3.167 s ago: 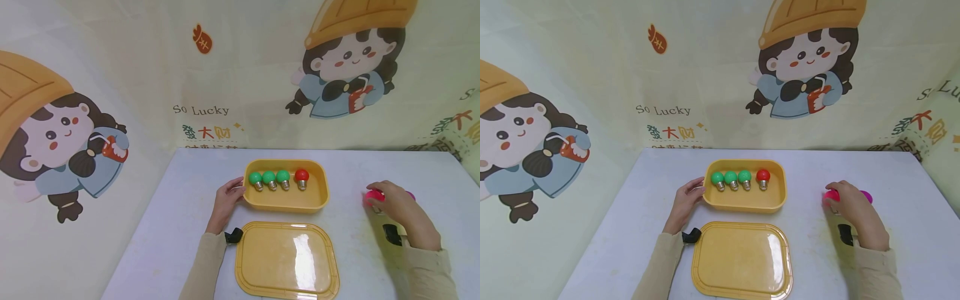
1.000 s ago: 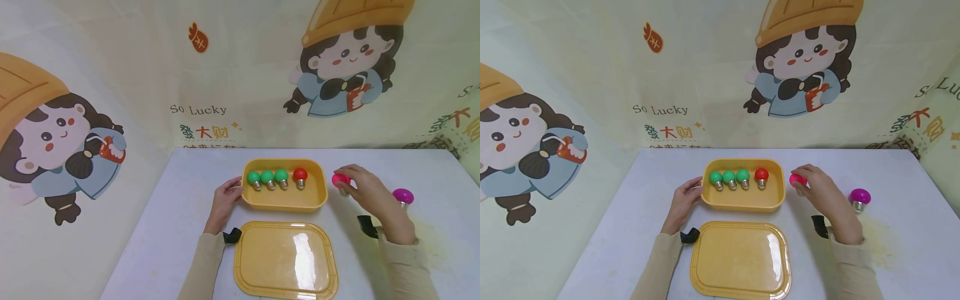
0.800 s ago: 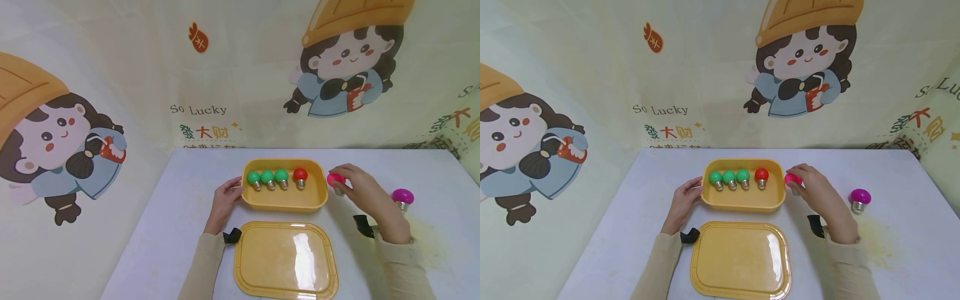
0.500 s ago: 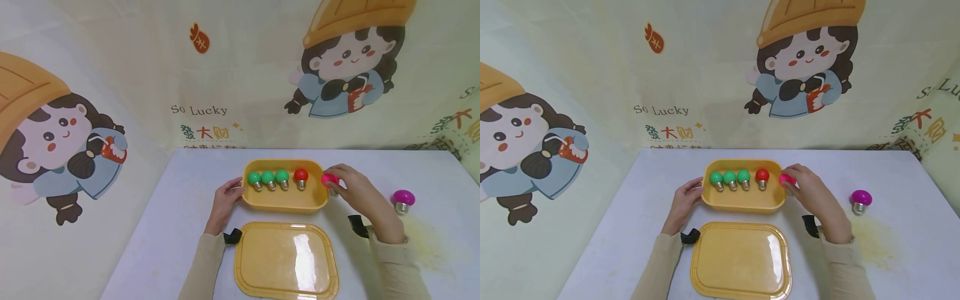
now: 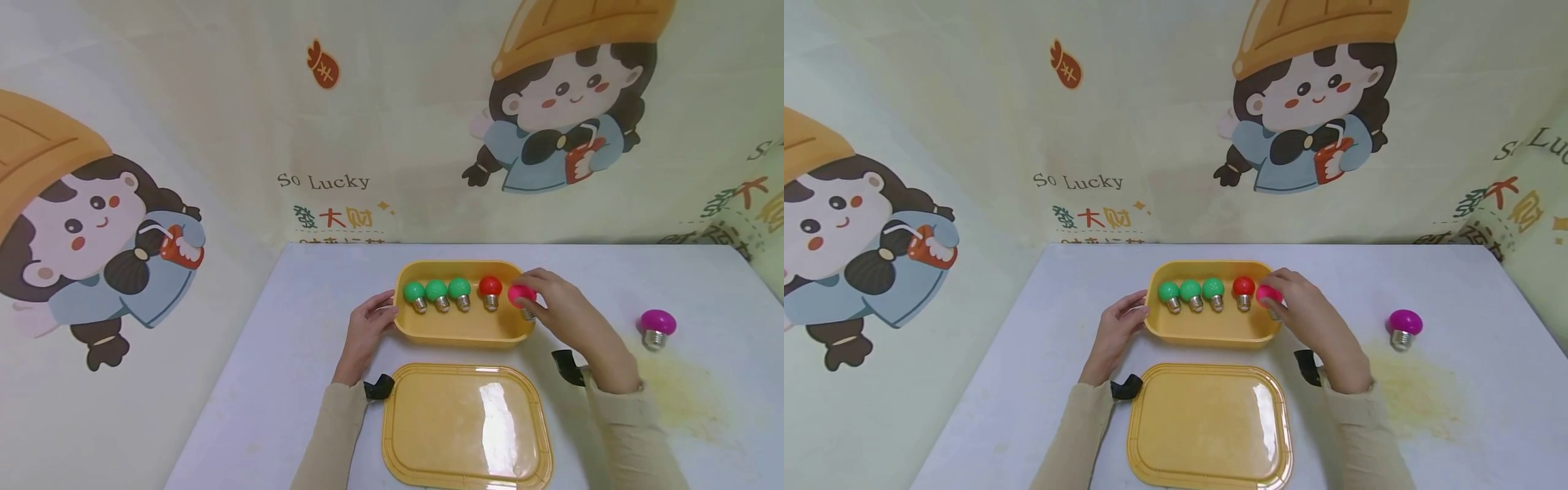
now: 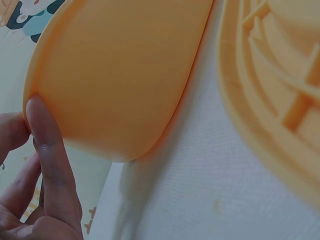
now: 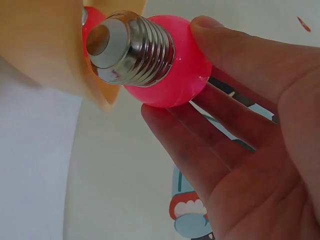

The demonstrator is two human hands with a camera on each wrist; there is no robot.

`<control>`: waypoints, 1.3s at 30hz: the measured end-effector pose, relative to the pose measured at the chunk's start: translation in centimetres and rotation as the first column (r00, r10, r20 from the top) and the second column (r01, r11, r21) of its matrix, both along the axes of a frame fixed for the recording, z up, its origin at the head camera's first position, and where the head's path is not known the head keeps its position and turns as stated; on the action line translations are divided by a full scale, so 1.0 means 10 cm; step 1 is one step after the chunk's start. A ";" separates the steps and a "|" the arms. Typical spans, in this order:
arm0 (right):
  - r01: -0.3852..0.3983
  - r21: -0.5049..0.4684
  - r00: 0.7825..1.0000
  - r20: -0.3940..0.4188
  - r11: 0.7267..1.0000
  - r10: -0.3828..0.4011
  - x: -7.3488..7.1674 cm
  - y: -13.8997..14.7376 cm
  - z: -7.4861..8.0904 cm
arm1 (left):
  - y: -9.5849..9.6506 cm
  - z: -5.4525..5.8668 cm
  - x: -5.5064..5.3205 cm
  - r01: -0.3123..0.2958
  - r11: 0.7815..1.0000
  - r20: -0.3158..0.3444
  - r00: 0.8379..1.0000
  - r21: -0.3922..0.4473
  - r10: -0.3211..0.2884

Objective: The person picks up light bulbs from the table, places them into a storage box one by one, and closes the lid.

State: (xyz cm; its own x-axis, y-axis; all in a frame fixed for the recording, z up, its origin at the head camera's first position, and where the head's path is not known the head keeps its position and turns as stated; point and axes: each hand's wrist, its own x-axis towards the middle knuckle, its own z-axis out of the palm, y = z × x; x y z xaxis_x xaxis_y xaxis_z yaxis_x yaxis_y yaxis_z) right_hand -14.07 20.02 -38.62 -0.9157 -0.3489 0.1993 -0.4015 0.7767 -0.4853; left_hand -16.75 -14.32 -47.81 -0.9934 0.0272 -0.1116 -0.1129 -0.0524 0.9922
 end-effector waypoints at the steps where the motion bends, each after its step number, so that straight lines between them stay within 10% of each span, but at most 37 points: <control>1: -0.005 -0.002 1.000 -0.004 1.000 0.005 0.00 -0.01 -0.01 | 0.00 0.00 0.00 0.000 1.000 0.000 1.000 0.002 0.000; 39: -0.096 0.008 0.995 -0.021 0.995 0.096 -0.14 -0.30 -0.33 | -0.01 0.01 0.01 0.008 1.000 0.007 1.000 0.015 -0.008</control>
State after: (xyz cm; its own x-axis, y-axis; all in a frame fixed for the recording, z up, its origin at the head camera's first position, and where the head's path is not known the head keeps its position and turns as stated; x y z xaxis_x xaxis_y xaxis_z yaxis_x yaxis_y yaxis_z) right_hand -15.51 17.04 -41.94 -0.8733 -0.4366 0.2159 -0.4849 0.7370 -0.4708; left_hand -16.61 -14.37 -47.67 -0.9923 0.0365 -0.1185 -0.1207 -0.0659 0.9905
